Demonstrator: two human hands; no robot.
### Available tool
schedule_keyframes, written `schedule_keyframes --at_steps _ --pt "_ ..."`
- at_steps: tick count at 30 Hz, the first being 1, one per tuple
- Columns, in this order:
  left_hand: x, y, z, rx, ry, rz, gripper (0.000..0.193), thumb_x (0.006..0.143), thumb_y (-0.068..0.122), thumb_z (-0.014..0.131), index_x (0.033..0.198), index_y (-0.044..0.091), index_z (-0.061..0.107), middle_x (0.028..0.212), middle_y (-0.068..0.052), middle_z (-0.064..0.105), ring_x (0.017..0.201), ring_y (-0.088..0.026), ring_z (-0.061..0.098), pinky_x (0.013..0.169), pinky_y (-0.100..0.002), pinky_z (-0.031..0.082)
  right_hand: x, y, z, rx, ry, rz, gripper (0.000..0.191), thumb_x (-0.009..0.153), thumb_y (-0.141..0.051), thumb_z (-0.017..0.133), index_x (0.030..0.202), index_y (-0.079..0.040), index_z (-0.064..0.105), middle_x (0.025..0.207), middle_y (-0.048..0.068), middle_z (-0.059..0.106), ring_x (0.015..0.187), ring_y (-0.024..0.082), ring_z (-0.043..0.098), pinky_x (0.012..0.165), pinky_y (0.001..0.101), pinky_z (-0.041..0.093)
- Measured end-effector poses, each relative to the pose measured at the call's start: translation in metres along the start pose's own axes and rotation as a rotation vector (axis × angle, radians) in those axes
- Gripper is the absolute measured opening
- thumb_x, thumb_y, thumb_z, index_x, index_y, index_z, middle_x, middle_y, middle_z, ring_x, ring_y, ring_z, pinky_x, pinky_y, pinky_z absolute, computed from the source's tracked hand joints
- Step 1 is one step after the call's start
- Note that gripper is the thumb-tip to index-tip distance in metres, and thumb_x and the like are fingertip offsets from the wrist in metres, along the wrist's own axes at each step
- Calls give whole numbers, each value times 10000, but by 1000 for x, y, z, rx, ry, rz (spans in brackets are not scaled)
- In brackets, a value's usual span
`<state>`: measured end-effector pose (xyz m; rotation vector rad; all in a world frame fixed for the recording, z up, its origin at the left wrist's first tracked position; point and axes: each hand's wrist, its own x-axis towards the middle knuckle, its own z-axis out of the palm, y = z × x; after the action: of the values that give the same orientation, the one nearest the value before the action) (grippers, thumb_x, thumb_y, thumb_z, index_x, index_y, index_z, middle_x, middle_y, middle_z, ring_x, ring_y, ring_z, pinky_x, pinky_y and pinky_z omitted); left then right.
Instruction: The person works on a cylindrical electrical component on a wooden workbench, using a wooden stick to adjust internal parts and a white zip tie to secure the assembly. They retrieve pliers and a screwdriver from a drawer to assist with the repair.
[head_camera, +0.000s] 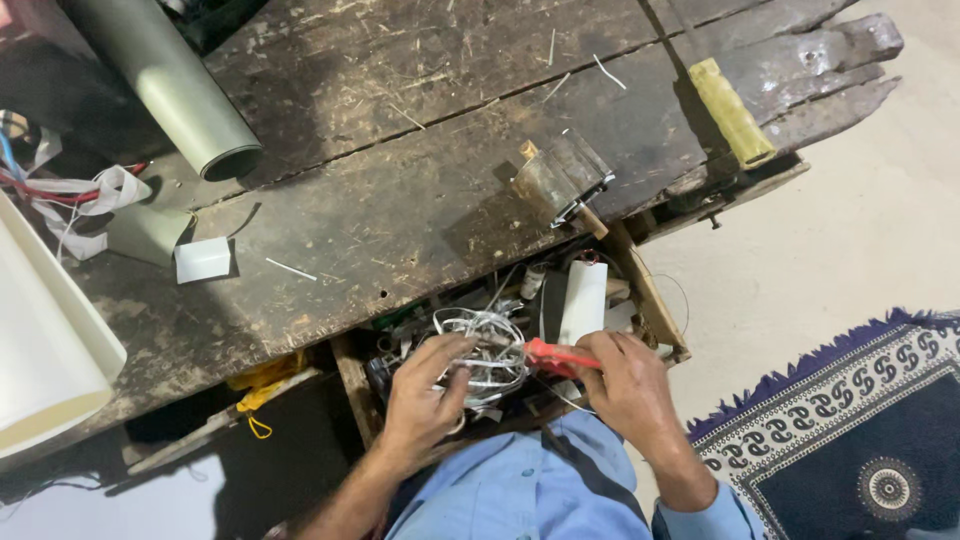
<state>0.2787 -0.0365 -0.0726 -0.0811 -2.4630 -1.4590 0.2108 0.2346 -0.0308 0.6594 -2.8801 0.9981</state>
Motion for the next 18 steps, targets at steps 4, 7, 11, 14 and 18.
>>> schedule_keyframes --at_steps 4,7,11,14,18 --pt "11 4 1 34 131 -75 280 904 47 660 1171 36 744 1174 -157 721 1045 -284 731 886 -361 595 3 9 11 155 19 16 184 812 -111 766 952 -45 667 846 132 703 767 335 685 630 421 536" --pt "24 -5 -4 57 80 -28 278 854 123 693 1103 5 728 1196 -180 708 1060 -310 716 910 -394 578 3 14 10 149 55 43 179 838 -151 776 935 -47 668 836 129 704 757 327 687 629 417 531" --pt "21 -5 16 -42 -386 -571 283 846 294 794 951 34 759 950 -135 768 852 -257 738 792 -389 570 0 6 14 144 117 55 210 851 -155 772 984 -30 668 823 136 687 756 347 663 654 434 513" --pt "18 -2 31 -26 -200 -338 289 929 251 763 795 -5 746 767 -140 697 727 -263 644 686 -400 507 1 -1 14 164 150 88 182 863 -163 767 953 -44 662 833 127 684 759 326 669 655 421 522" --pt "23 -3 16 -59 137 -179 166 937 151 706 884 -4 729 750 -117 578 676 -244 559 600 -376 433 4 -5 -1 40 150 5 176 811 -151 789 930 -64 692 812 120 684 746 338 650 642 447 494"
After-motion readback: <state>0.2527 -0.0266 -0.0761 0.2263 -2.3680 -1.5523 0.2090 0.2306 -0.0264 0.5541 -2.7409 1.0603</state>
